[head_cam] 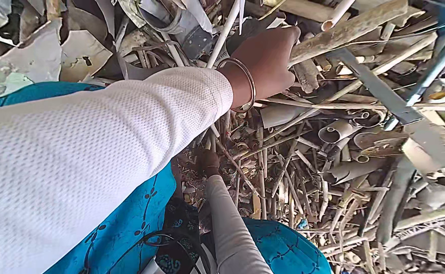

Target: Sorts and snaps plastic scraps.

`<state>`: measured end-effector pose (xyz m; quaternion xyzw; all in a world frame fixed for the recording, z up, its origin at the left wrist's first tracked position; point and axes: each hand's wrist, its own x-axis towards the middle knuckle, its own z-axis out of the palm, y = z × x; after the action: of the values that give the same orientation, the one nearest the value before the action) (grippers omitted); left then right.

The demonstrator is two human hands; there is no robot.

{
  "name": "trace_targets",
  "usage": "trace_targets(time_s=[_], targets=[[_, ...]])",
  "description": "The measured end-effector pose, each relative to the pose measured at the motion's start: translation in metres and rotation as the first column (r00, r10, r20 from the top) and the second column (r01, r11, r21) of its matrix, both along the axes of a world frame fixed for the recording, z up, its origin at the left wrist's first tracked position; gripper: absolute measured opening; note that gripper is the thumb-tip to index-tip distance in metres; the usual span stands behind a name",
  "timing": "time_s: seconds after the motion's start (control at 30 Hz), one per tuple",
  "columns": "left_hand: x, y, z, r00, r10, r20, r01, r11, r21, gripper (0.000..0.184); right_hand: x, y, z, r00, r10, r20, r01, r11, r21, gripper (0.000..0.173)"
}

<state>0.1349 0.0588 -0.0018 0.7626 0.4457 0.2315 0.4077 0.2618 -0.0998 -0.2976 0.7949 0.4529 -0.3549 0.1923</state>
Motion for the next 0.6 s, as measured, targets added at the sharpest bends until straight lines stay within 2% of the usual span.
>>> trace_targets(time_s=[0.1,0.17,0.27,0.3,0.33,0.4,0.43,0.5,0.6], targets=[[-0.001,0.006,0.001,0.997,0.073,0.025,-0.069,0.992,-0.105,0.049,0.033,0.014,0.064,0.993,-0.115,-0.006,0.114,0.980,0.164,0.034],[-0.004,0.005,0.001,0.997,0.081,0.003,-0.080,0.982,-0.169,0.052,0.063,0.018,0.097,0.953,-0.283,-0.109,0.303,0.882,0.360,0.036],[-0.007,0.003,0.002,0.995,0.020,-0.099,-0.034,0.989,-0.143,0.036,0.093,0.024,0.140,0.905,-0.414,-0.100,0.400,0.743,0.536,0.046],[-0.008,0.002,0.001,0.991,-0.017,-0.136,0.000,0.993,-0.121,0.036,0.097,0.023,0.148,0.914,-0.400,-0.060,0.361,0.740,0.567,0.049],[-0.008,0.002,-0.002,0.984,-0.060,-0.165,0.044,0.994,-0.096,0.038,0.101,0.020,0.151,0.938,-0.347,0.024,0.275,0.783,0.558,0.050],[-0.006,-0.001,-0.006,0.961,-0.158,-0.227,0.151,0.987,-0.051,0.045,0.094,0.015,0.165,0.957,-0.179,0.230,0.063,0.898,0.434,0.046],[-0.005,-0.003,-0.008,0.941,-0.207,-0.268,0.205,0.978,-0.036,0.049,0.087,0.013,0.176,0.958,-0.125,0.259,-0.003,0.897,0.443,0.044],[-0.002,-0.007,-0.013,0.900,-0.290,-0.325,0.293,0.955,-0.042,0.060,0.073,0.011,0.209,0.981,-0.047,0.187,-0.073,0.807,0.586,0.037],[0.005,-0.021,-0.015,0.854,-0.402,-0.331,0.391,0.915,-0.102,0.078,0.054,0.011,0.261,0.999,0.042,0.012,-0.038,0.697,0.716,0.032]])
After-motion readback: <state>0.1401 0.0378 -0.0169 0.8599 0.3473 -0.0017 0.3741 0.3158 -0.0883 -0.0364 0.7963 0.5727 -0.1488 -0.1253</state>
